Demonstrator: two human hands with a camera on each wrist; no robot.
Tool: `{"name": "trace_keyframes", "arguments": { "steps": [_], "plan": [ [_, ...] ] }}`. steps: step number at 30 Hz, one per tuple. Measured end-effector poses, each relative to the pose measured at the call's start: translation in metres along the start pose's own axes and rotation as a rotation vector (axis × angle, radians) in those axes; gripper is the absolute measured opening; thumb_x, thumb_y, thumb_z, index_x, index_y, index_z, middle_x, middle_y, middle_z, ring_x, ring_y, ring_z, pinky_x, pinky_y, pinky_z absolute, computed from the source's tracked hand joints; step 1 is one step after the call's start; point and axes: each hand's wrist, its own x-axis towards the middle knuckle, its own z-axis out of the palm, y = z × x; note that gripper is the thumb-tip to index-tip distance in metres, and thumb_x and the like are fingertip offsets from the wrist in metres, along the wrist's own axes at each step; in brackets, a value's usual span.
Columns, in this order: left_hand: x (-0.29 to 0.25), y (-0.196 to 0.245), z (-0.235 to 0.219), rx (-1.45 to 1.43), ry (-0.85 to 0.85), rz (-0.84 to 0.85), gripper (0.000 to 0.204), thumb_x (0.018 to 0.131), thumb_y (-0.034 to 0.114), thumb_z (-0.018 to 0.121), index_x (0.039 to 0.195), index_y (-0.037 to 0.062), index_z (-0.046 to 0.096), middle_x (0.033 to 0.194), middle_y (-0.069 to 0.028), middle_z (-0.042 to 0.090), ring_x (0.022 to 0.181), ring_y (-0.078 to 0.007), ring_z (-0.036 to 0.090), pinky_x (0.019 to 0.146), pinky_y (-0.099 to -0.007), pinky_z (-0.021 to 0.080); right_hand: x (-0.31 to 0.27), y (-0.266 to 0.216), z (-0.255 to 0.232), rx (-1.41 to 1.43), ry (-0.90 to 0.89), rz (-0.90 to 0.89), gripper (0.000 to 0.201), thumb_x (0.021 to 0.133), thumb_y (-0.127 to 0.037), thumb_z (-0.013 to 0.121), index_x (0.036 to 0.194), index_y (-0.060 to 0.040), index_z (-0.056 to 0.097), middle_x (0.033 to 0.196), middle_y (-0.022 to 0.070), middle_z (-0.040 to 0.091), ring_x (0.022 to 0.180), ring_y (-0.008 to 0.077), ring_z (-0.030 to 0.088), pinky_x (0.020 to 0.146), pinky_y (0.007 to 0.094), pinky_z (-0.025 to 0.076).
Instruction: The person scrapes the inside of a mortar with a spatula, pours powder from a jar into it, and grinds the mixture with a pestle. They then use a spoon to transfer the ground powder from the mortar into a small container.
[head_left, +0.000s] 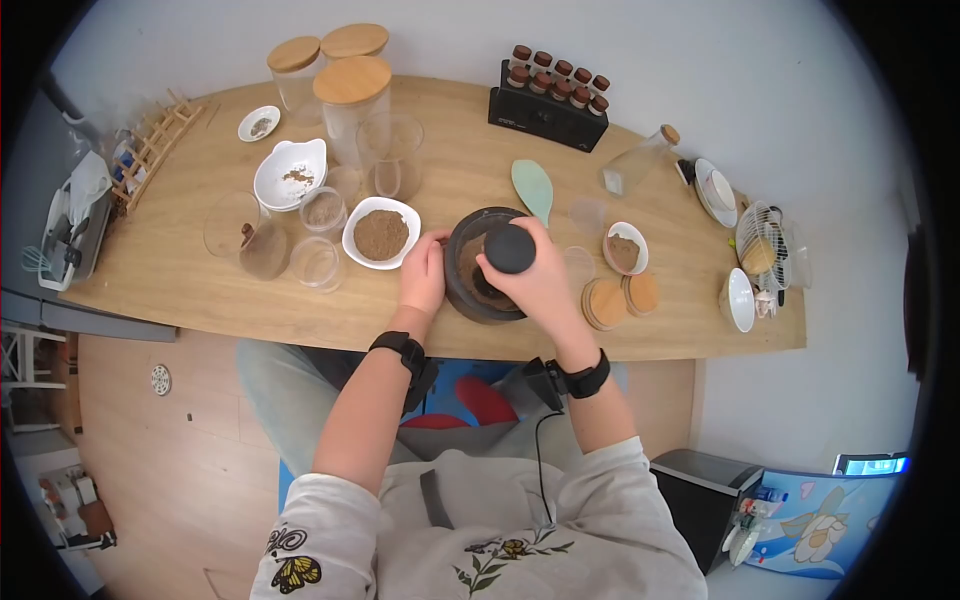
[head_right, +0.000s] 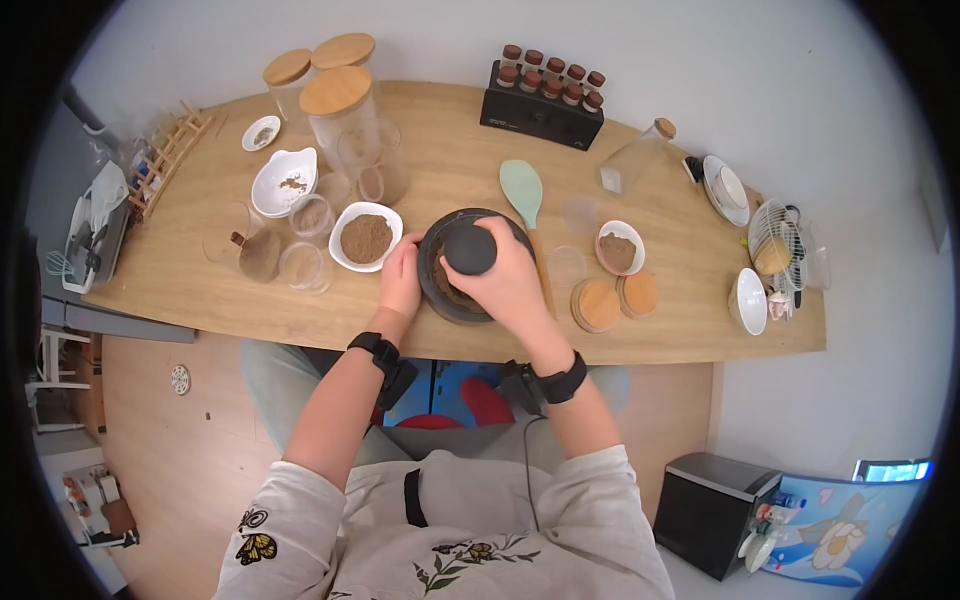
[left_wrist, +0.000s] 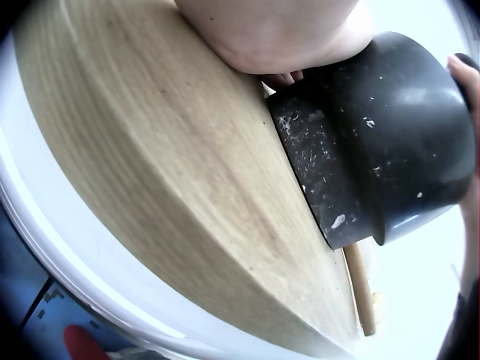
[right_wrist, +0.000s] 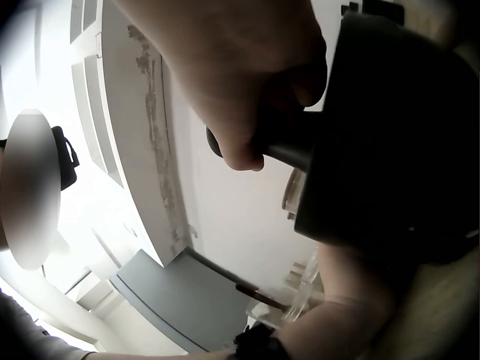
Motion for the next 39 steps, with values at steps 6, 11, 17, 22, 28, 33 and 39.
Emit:
{"name": "trace_keyframes", "arguments": {
  "steps": [6,11,17,22,28,33,39],
  "plan": [
    [0.000,-0.001,-0.002,0.042,-0.006,0.005,0.026,0.087,0.009,0.034,0.097,-0.0037,0.054,0.089,-0.0148,0.060,0.085,-0.0229,0.058,0.078,-0.0304,0.044,0.009,-0.009,-0.013,0.082,0.028,0.076,0.039,0.065,-0.013,0.072,0.095,-0.0020,0.049,0.078,0.0060,0.061,0.075,0.0146,0.059,0.070,0.0256,0.046],
    [0.000,0.001,-0.001,0.041,0.002,-0.001,0.026,0.086,0.009,0.034,0.097,-0.0036,0.054,0.090,-0.0153,0.060,0.085,-0.0233,0.058,0.078,-0.0305,0.044,0.007,-0.016,-0.019,-0.142,0.000,-0.003,0.039,0.066,-0.008,0.070,0.096,-0.0027,0.047,0.078,0.0057,0.061,0.076,0.0139,0.060,0.070,0.0247,0.046],
    [0.000,-0.003,-0.002,0.026,-0.003,-0.001,0.026,0.087,0.009,0.034,0.097,-0.0039,0.054,0.090,-0.0150,0.060,0.085,-0.0225,0.058,0.078,-0.0299,0.044,0.005,-0.002,-0.012,0.041,0.071,0.047,0.037,0.067,-0.005,0.069,0.096,-0.0025,0.046,0.077,0.0052,0.060,0.074,0.0126,0.059,0.069,0.0246,0.046],
    [0.000,0.001,0.000,0.017,0.004,-0.006,0.026,0.086,0.008,0.034,0.098,-0.0040,0.054,0.090,-0.0152,0.060,0.086,-0.0228,0.058,0.078,-0.0301,0.044,0.011,0.002,-0.013,0.171,0.229,0.074,0.032,0.070,-0.003,0.067,0.094,-0.0020,0.046,0.078,0.0049,0.060,0.074,0.0106,0.058,0.068,0.0235,0.046],
    [0.000,0.000,-0.001,0.023,0.007,0.003,0.025,0.086,0.007,0.034,0.097,-0.0040,0.054,0.089,-0.0151,0.060,0.085,-0.0231,0.058,0.078,-0.0303,0.044,0.001,0.018,-0.002,0.130,0.226,0.197,0.034,0.069,-0.011,0.070,0.093,-0.0023,0.047,0.079,0.0050,0.057,0.074,0.0119,0.055,0.067,0.0250,0.045],
    [0.000,-0.001,0.000,0.019,0.020,0.012,0.025,0.086,0.008,0.034,0.096,-0.0041,0.054,0.089,-0.0152,0.060,0.085,-0.0235,0.058,0.078,-0.0305,0.044,0.004,0.033,-0.003,0.407,0.362,0.250,0.029,0.073,-0.011,0.068,0.092,-0.0026,0.048,0.081,0.0037,0.057,0.075,0.0110,0.055,0.070,0.0245,0.044],
    [0.000,0.001,0.000,0.030,0.019,0.006,0.026,0.087,0.008,0.033,0.097,-0.0042,0.054,0.090,-0.0149,0.060,0.085,-0.0229,0.058,0.078,-0.0301,0.044,0.004,0.028,-0.010,0.355,0.267,0.273,0.029,0.072,-0.012,0.069,0.091,-0.0020,0.049,0.082,0.0050,0.058,0.076,0.0111,0.056,0.069,0.0248,0.044]
  ]
}}
